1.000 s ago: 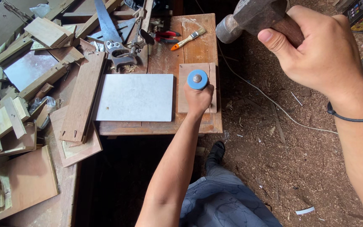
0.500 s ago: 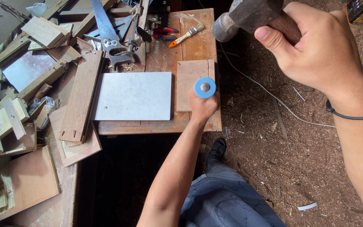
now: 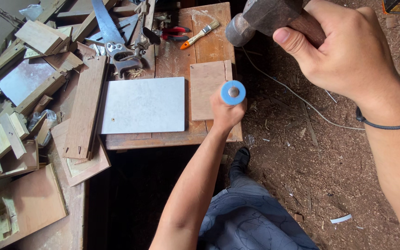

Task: The person uses a hand saw to cut a small rectangular piece of wood clamped to a workbench. After cutting, the person uses a hammer and a blue-handled punch to drive a fastener into the wood.

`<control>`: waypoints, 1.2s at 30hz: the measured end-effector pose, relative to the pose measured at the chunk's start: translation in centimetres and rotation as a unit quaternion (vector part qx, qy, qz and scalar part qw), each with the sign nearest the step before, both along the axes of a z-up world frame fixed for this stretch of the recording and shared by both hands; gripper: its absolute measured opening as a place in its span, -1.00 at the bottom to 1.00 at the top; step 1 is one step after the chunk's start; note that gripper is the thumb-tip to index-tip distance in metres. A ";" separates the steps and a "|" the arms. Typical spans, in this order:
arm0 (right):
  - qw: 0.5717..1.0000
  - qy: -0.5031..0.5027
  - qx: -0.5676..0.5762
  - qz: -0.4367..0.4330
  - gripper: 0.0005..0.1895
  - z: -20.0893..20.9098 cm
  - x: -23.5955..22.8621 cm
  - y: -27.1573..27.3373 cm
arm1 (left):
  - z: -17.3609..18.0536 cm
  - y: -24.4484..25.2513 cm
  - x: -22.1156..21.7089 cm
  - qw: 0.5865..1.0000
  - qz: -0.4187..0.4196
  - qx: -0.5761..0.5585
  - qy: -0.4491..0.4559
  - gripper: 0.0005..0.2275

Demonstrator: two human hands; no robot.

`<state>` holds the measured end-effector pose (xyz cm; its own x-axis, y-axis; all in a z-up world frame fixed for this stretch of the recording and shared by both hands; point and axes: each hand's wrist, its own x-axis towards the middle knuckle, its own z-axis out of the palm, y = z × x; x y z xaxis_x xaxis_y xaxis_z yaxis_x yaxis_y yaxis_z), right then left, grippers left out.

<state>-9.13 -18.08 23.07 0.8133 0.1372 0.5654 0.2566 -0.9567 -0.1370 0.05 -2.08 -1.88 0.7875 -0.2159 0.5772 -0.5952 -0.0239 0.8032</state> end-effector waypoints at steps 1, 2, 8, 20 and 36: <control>1.000 -0.012 -0.008 0.015 -0.67 0.1 -0.1 0.1 | 0.0 -0.2 0.3 1.000 0.000 0.002 -0.002 -0.92; 1.000 0.004 -0.005 0.002 -0.66 0.2 -0.1 0.3 | 0.1 -0.3 0.6 1.000 0.006 0.004 0.011 -0.93; 0.996 0.062 0.059 -0.024 -0.62 1.3 0.1 1.5 | 1.6 -1.7 1.1 0.999 0.027 0.033 -0.007 -0.94; 0.996 0.029 0.015 0.077 -0.71 -2.9 -1.5 -0.3 | 2.0 -0.8 -0.4 0.997 0.000 -0.032 0.064 -0.93; 0.973 0.095 -0.208 -0.035 -0.49 -0.1 -0.1 2.0 | 1.8 -0.2 0.3 0.998 0.035 -0.029 0.050 -0.89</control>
<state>-9.23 -16.11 22.92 0.9135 0.2623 0.3110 0.1970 -0.9540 0.2261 0.37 -2.32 -0.10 0.8535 -0.1264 0.5055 -0.5112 -0.0149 0.8593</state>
